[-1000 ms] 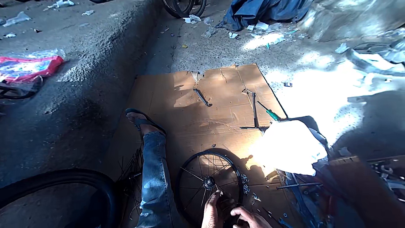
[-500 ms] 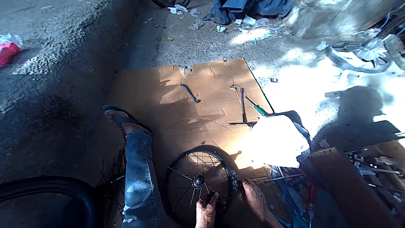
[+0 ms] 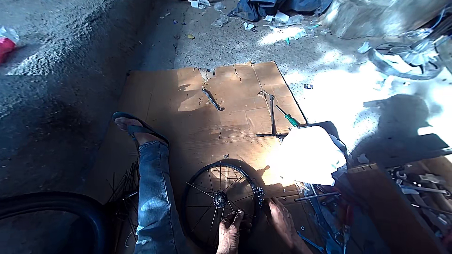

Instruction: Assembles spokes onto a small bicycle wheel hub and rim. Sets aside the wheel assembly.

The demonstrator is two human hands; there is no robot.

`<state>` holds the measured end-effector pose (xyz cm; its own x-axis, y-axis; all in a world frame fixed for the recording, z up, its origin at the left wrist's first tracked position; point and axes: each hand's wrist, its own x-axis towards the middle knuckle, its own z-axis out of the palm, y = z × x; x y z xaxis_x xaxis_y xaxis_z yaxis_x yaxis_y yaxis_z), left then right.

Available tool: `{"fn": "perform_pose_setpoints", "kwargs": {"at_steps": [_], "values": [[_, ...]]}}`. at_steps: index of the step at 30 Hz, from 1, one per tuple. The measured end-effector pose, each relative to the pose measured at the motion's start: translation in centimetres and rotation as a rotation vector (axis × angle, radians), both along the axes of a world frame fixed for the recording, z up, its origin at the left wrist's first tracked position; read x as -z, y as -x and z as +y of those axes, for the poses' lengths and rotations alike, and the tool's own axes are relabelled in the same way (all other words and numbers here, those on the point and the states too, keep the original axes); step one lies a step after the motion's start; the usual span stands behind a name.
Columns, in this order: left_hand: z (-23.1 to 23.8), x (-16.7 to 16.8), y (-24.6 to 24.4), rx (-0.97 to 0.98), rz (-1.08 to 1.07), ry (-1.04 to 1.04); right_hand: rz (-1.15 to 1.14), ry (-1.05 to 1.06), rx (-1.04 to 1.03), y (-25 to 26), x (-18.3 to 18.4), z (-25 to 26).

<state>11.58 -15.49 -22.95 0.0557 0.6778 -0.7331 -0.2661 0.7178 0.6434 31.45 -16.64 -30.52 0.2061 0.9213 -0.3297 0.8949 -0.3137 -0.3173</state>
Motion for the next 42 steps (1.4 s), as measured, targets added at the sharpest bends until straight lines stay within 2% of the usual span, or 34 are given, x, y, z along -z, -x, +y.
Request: {"fn": "perform_pose_setpoints", "kwargs": {"at_steps": [3, 8, 13, 15, 17, 19, 21, 23, 28, 32, 38, 42], "values": [[0.0, 0.1, 0.3, -0.001, -0.001, -0.002, -0.022, 0.013, -0.018, 0.9, -0.2, 0.3], [0.0, 0.1, 0.3, -0.031, 0.005, 0.008, -0.034, 0.198, -0.005, 1.9, -2.0, 1.1], [0.0, 0.3, 0.4, -0.030, 0.008, 0.006, -0.100, 0.153, -0.092, 1.5, -1.5, 0.3], [0.0, 0.2, 0.4, -0.020, 0.009, 0.015, -0.061, 0.139, -0.073, 0.9, -1.5, 0.2], [0.1, 0.2, 0.6, -0.008, 0.006, 0.016, 0.140, 0.056, 0.043, 0.3, -1.6, 0.0], [0.1, 0.4, 0.7, -0.004, 0.015, 0.008, 0.541, -0.092, 0.279, 0.2, -1.0, -0.6], [0.0, 0.6, 0.6, -0.010, 0.035, -0.004, 0.951, -0.111, 0.559, 1.2, -1.0, -1.2], [0.1, 0.8, 0.4, -0.013, 0.046, -0.030, 1.146, -0.094, 0.749, 2.2, -1.3, -1.4], [0.3, 0.8, 0.6, 0.039, 0.074, -0.063, 1.338, -0.011, 0.954, 2.4, -3.4, -1.2], [0.2, 0.6, 0.9, 0.068, 0.055, -0.111, 1.526, -0.078, 1.005, 3.5, -4.9, -1.2], [0.4, -1.4, 1.2, -0.014, -0.109, -0.096, 1.538, -0.148, 0.960, 5.2, -7.6, -1.1], [0.4, -1.8, 0.9, -0.019, -0.086, -0.058, 1.509, -0.170, 0.953, 5.3, -7.8, -1.3]]}}
